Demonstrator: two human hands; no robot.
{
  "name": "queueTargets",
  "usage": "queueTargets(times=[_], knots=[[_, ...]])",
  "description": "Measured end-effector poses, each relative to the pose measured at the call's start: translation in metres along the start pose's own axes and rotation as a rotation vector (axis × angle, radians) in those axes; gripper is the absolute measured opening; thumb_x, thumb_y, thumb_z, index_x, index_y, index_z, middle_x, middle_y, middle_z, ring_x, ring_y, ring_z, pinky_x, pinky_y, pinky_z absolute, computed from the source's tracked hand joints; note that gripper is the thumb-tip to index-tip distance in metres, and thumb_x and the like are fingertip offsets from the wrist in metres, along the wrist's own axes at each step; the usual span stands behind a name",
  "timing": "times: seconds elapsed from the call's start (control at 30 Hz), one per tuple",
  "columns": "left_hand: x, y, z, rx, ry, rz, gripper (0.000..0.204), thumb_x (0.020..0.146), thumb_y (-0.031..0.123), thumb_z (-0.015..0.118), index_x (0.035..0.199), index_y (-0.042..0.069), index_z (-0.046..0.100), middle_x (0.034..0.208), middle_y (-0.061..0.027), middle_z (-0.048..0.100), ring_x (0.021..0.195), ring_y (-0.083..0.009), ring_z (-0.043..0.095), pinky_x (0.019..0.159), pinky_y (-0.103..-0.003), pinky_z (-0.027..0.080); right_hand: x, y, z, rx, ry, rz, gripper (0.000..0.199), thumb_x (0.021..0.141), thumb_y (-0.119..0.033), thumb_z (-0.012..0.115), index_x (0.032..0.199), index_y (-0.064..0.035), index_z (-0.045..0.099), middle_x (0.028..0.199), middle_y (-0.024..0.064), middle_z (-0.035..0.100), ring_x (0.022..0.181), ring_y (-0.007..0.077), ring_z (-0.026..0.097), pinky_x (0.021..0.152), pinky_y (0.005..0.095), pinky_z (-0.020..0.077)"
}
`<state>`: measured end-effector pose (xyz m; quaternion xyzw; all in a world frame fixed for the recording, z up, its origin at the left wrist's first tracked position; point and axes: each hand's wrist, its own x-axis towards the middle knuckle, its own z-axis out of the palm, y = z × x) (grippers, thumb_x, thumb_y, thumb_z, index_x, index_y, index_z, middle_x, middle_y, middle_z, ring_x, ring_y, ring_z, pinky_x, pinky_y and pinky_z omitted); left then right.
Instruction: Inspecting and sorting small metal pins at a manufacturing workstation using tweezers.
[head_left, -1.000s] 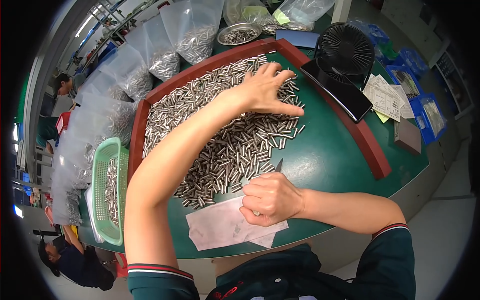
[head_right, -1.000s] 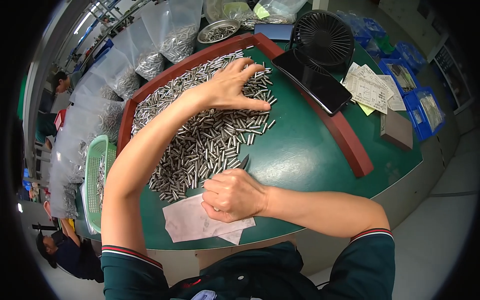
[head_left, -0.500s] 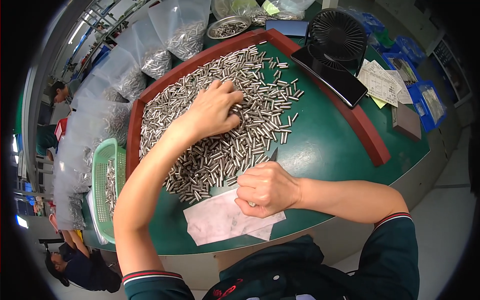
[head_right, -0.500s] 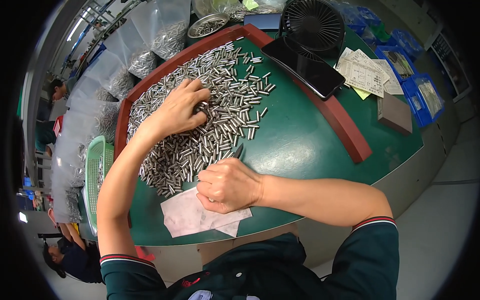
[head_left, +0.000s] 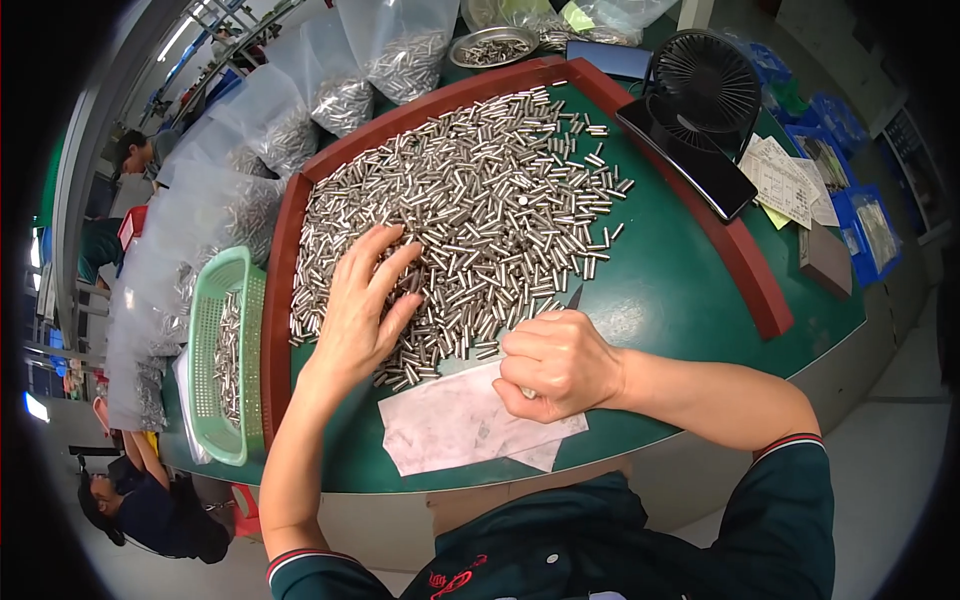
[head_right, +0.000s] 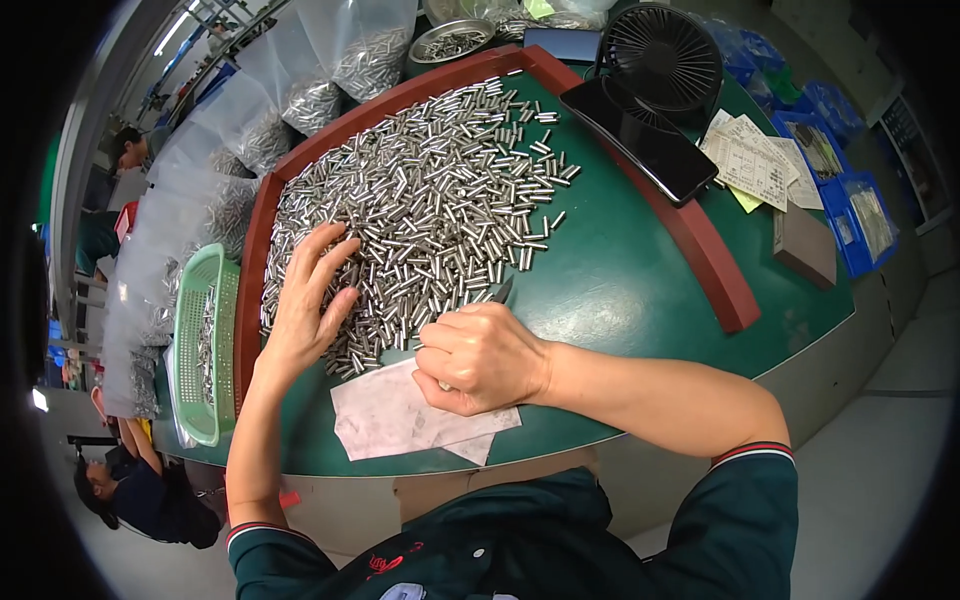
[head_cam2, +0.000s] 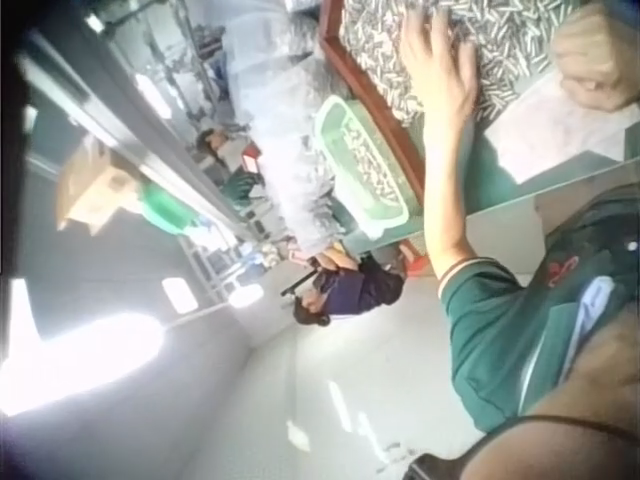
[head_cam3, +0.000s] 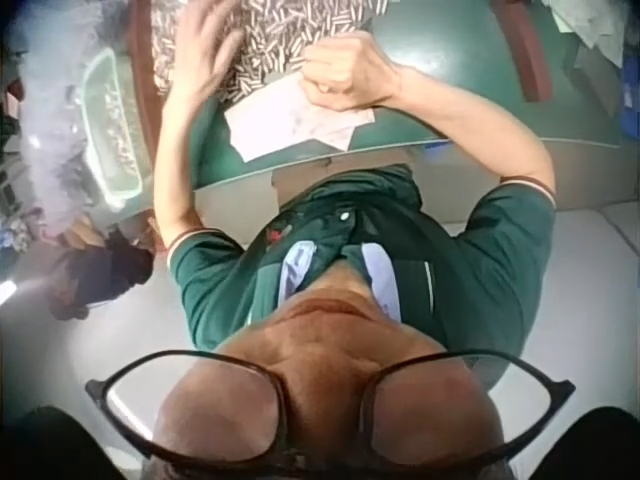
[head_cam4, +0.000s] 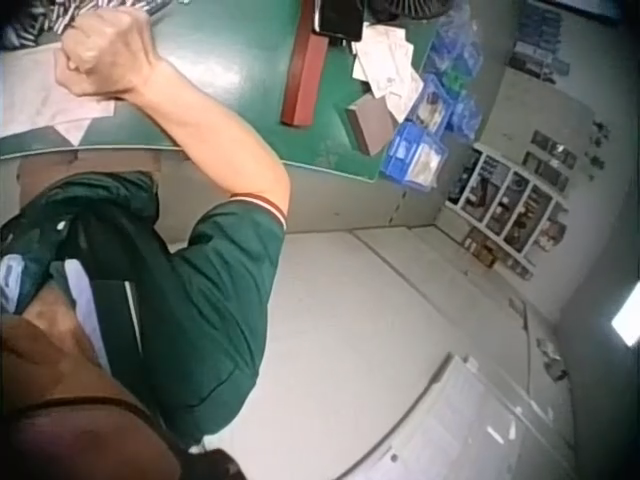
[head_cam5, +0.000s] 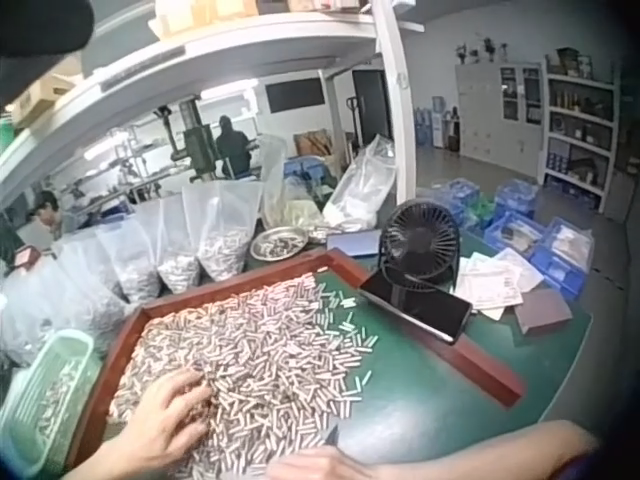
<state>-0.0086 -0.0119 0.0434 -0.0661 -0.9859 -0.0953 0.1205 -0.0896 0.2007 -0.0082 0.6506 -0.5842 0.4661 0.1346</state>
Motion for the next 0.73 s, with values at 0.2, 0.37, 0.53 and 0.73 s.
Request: queueTargets(times=[0.2,0.37,0.53,0.73], knots=[[-0.011,-0.004,0.002,-0.096,0.007,-0.054,0.047,0.082,0.024,0.055,0.124,0.007,0.044,0.131,-0.0138,0.036,0.122,-0.0327,0.032,0.101,-0.042,0.025,0.002,-0.002,-0.003,-0.016,-0.039,-0.042,0.020,0.060,-0.010,0.060,0.051,-0.0081,0.042,0.054,0.0020,0.038,0.046,0.0163,0.044,0.039,0.0282,0.0345],[0.007,-0.011,-0.007,-0.187,0.099,-0.059,0.038,0.082,0.021,0.055,0.115,0.005,0.049,0.122,-0.0132,0.044,0.115,-0.0307,0.039,0.097,-0.040,0.029,0.003,-0.002,-0.004,-0.012,-0.035,-0.043,0.021,0.059,-0.010,0.061,0.051,-0.0081,0.041,0.053,0.0020,0.037,0.045,0.0161,0.043,0.039,0.0281,0.0331],[0.053,-0.020,-0.006,-0.130,0.168,0.005,0.026,0.083,0.018,0.055,0.104,0.003,0.054,0.111,-0.0123,0.050,0.106,-0.0285,0.047,0.091,-0.036,0.035,0.001,0.000,-0.002,0.019,-0.029,-0.039,0.022,0.058,-0.009,0.061,0.050,-0.0084,0.041,0.053,0.0018,0.036,0.045,0.0159,0.043,0.038,0.0279,0.0326],[0.135,-0.019,0.025,0.005,0.049,0.246,0.023,0.079,0.019,0.054,0.095,0.003,0.053,0.105,-0.0126,0.049,0.106,-0.0284,0.044,0.092,-0.040,0.033,0.001,0.002,0.001,0.059,0.049,-0.045,0.026,0.057,-0.007,0.061,0.048,-0.0087,0.037,0.051,0.0012,0.032,0.041,0.0160,0.038,0.036,0.0275,0.0298]])
